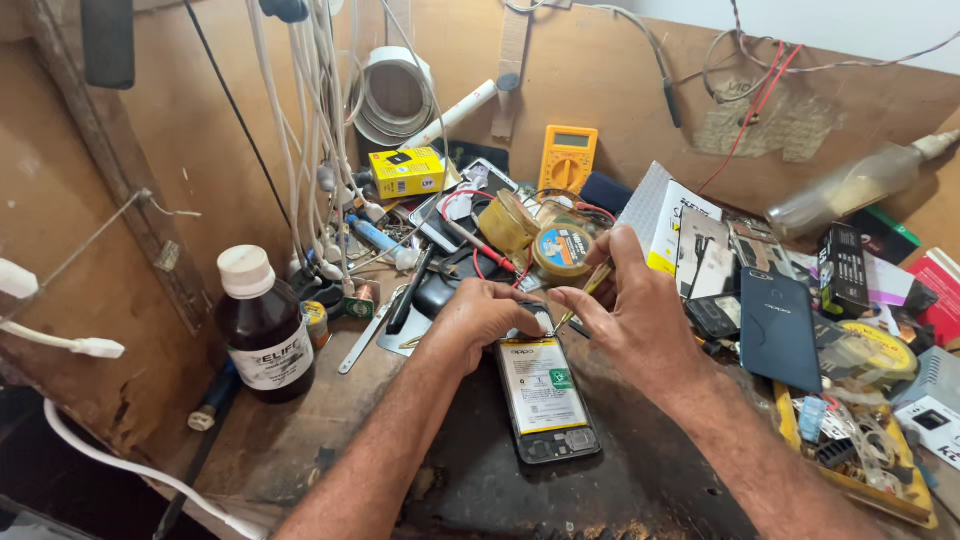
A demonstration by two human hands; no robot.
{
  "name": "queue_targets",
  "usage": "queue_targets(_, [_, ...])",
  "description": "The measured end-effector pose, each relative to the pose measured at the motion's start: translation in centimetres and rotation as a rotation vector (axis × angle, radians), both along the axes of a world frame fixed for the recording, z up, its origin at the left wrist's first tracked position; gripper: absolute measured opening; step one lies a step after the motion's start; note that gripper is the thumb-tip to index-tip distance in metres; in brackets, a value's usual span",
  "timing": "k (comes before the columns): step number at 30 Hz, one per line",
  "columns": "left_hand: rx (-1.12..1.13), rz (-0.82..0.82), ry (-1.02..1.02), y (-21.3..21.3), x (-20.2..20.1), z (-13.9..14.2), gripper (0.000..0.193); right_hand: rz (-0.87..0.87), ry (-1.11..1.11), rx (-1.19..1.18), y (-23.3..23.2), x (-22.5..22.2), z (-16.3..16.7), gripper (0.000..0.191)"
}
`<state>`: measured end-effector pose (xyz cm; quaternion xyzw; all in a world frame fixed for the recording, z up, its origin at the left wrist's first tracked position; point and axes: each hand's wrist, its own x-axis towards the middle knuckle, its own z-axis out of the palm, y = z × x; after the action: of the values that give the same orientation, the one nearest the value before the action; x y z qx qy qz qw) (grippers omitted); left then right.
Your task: The person uses a small screwdriver to remove screws from the internal frame of a disassembled smartphone. They then use a plastic pry tool to lift and remove a small metal bracket from the device. Finally, the person picks up the phone's back cover and aligns it with the main body.
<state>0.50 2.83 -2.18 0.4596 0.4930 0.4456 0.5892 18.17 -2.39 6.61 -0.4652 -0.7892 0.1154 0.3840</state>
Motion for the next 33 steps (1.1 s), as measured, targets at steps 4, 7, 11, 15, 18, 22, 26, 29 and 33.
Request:
queue_targets(4, [-0.012,0.009,0.034,-0.1,-0.1,-0.1,0.035,0.189,0.165,-0.155,0.4,0.3,0.2,0.034])
queue_targets(7, [0.001,-0.003,0.019,0.1,0.1,0.0,0.034,0.075,0.154,-0.225,0.4,0.2,0.2,0.035])
queue_targets(11, [0.002,-0.003,-0.016,0.0,-0.1,-0.1,0.034,-0.013,0.021,-0.119,0.1,-0.1,0.1,0.039])
queue_targets(15, [-0.015,0.005,0.006,-0.1,-0.1,0.0,0.034,0.14,0.152,-0.198,0.2,-0.2,0.5,0.037])
queue_targets(18, [-0.021,-0.007,0.007,-0.1,0.0,0.2,0.034,0.05,0.108,-0.225,0.1,-0.2,0.7,0.036])
queue_targets(22, [-0.002,0.004,0.004,-0.3,-0.1,0.3,0.034,-0.032,-0.032,-0.059,0.0,-0.3,0.2,0.04])
queue_targets(26, [-0.02,0.003,0.013,-0.3,0.0,0.3,0.035,0.091,0.133,-0.211,0.6,0.1,0.1,0.035])
queue_targets(29, [-0.031,-0.008,0.031,-0.6,-0.2,0.4,0.038,0.107,0.2,-0.217,0.6,0.3,0.0,0.034])
queue_targets(33, [-0.021,-0.068,0.005,-1.0,-0.8,0.5,0.044,0.024,0.159,-0.129,-0.1,0.0,-0.7,0.035])
